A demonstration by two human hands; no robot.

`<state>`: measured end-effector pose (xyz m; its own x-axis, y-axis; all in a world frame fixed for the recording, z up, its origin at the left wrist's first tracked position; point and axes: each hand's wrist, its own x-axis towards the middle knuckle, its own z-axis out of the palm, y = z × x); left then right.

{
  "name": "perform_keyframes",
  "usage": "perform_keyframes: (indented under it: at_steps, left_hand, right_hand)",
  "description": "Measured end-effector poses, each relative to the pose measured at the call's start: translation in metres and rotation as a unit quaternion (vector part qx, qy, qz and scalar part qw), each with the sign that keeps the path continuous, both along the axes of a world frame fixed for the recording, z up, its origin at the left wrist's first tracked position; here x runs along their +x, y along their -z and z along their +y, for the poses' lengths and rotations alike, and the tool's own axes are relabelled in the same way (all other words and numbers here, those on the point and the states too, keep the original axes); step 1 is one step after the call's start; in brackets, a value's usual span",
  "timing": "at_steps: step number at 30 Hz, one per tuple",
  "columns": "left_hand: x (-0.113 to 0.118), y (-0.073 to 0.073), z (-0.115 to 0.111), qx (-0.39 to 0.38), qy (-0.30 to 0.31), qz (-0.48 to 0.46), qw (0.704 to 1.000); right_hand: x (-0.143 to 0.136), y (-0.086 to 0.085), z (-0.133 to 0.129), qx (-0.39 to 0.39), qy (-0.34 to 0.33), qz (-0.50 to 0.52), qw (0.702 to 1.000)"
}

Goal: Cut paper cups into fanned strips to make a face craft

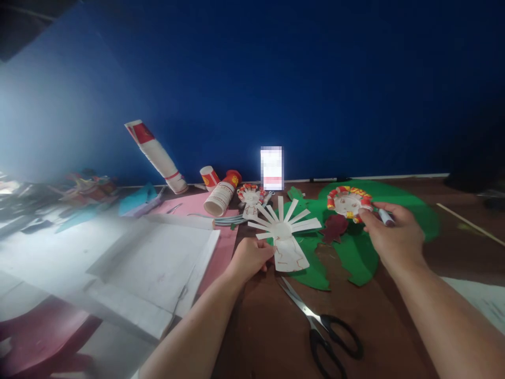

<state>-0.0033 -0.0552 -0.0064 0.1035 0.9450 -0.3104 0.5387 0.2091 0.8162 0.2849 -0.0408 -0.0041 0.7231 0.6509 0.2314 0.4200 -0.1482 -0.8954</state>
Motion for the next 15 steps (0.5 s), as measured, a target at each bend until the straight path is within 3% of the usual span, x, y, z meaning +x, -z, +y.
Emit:
perform_keyframes:
  at_steps: [5,10,15]
  left_hand:
    - [0.002,-0.006,-0.006,0.011,-0.035,-0.006,0.999]
    - [0.001,-0.002,-0.007,0.04,-0.06,-0.086,0.994]
    - [-0.001,0.0,-0.005,0.028,-0.07,-0.106,0.991]
  right_hand:
    - [-0.002,-0.005,0.002,-0.02,0.016,0.036,0.999]
    - [-0.001,-0.011,0.001,0.011,0.024,0.036,0.999]
    - [-0.015,-0.02,-0.009,0.045,0.017,-0.049,0.998]
